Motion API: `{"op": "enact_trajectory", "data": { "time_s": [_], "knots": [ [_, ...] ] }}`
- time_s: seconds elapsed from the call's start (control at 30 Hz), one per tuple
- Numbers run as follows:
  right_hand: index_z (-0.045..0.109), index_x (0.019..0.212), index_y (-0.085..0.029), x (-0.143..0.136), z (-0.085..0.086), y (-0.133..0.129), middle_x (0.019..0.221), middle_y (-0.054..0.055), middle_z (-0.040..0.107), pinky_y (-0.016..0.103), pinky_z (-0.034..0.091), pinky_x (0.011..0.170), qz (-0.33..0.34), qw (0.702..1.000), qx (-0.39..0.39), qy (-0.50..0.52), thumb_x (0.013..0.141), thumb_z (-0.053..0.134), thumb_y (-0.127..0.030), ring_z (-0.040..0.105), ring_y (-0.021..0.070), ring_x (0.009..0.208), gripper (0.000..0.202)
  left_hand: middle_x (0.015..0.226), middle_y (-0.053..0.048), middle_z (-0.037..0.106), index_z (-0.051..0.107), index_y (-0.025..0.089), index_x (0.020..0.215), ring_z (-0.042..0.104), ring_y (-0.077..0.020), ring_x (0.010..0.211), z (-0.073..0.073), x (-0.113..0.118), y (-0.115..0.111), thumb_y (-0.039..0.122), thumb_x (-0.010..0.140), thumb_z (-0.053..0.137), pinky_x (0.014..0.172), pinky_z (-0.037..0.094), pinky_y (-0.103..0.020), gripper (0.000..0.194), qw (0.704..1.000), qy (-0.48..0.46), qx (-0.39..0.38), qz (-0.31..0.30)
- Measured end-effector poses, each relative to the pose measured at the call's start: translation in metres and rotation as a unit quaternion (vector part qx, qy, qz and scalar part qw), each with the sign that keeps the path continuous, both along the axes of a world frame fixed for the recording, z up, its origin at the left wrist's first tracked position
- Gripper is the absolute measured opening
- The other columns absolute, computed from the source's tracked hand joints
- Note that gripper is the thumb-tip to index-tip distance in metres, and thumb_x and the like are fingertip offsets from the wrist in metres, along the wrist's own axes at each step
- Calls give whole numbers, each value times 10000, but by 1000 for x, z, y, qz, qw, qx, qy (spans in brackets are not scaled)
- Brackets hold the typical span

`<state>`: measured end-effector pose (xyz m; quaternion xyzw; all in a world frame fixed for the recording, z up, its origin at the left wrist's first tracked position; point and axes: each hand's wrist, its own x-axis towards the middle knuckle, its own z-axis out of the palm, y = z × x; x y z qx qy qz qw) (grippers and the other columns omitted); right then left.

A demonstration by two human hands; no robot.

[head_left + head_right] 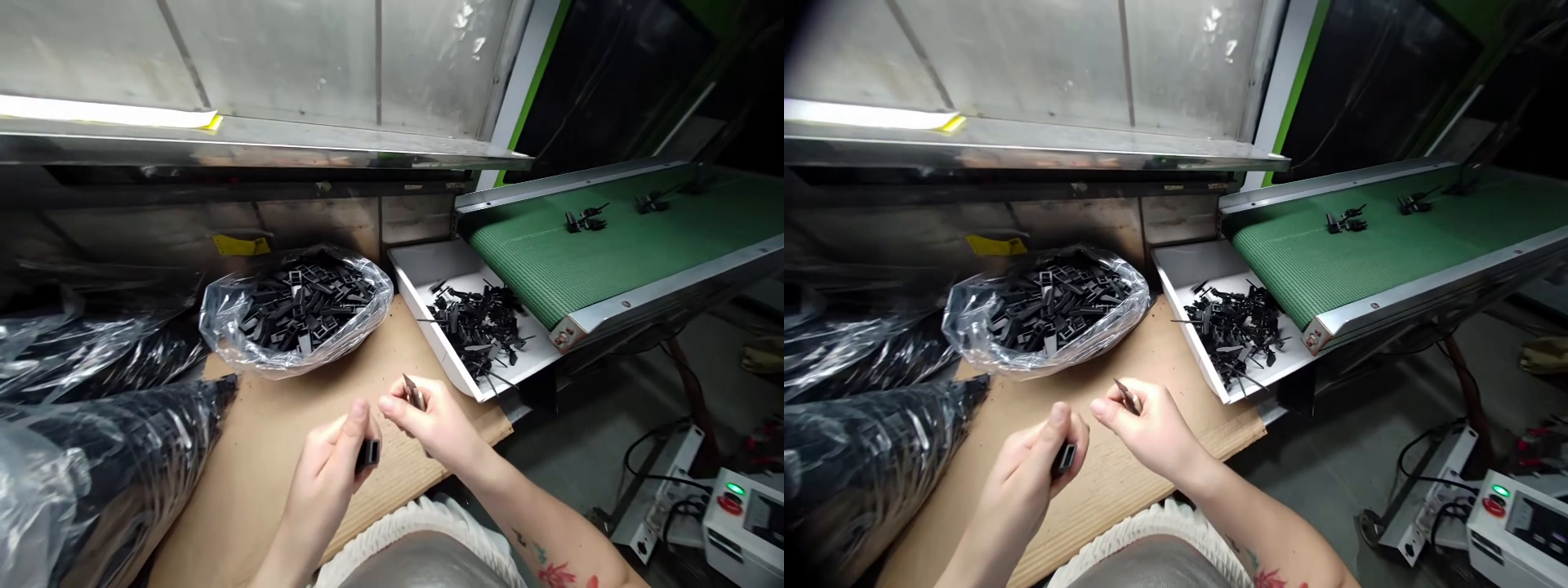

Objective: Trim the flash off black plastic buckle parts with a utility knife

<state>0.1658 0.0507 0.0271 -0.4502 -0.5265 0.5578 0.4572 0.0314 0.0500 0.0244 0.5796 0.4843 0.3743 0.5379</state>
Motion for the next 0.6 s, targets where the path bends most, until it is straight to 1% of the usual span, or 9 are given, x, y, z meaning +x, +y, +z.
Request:
{"op": "enact_trajectory", "data": {
  "time_s": [0.07,0.13,0.27,0.37,0.4,0.47,0.5,0.53,0.6],
  "knots": [
    [467,612,-153,10,-6,3,501,-70,388,191,272,446,-19,1000,-2,-16,753,574,-389,321,54,459,295,444,51,320,409,181,482,297,-84,427,-2,-4,8,448,739,482,405,250,-212,378,999,27,43,-9],
    [489,628,-146,23,-13,3,503,-67,402,189,272,449,-19,999,-6,-26,751,583,-358,338,56,463,263,467,54,325,412,182,491,301,-85,456,-2,-7,19,382,675,559,425,257,-210,310,996,56,76,5],
    [503,642,-140,45,-23,-4,504,-62,412,182,274,444,-20,997,-25,-77,770,562,-324,357,57,464,231,436,47,284,303,201,433,273,-90,416,0,-13,45,385,744,417,393,245,-223,378,988,89,106,70],
    [519,647,-135,59,-12,-3,521,-45,464,180,315,465,7,984,-15,-176,794,526,-309,418,66,486,229,421,36,329,321,203,419,317,-100,410,4,-18,78,419,781,367,412,274,-232,423,975,129,136,119],
    [535,659,-133,64,-4,2,536,-37,491,181,335,477,16,971,3,-240,810,503,-306,448,72,502,231,422,31,362,350,201,426,347,-106,421,7,-21,93,434,782,375,434,292,-235,426,968,151,151,133],
    [579,720,-134,77,15,22,600,-18,554,188,376,515,20,918,48,-392,841,456,-298,512,91,564,239,460,17,449,429,199,467,439,-137,491,13,-26,130,460,767,415,510,335,-248,398,948,202,186,162],
    [598,768,-140,83,26,38,652,-9,583,193,395,543,14,880,67,-470,856,436,-296,540,103,613,242,510,2,509,478,200,509,494,-166,564,15,-29,149,459,751,446,566,357,-262,356,935,227,205,177],
    [611,813,-143,89,35,57,706,3,605,206,411,581,7,851,76,-520,863,433,-292,561,120,671,237,581,-19,567,526,201,561,541,-204,659,18,-31,167,448,730,484,631,375,-286,302,924,250,220,189],
    [614,872,-134,100,48,101,789,35,619,249,434,672,-8,815,76,-574,874,437,-279,575,157,778,228,779,-72,649,595,193,675,566,-280,872,20,-36,194,402,703,526,772,380,-348,222,906,282,244,198]
  ]
}}
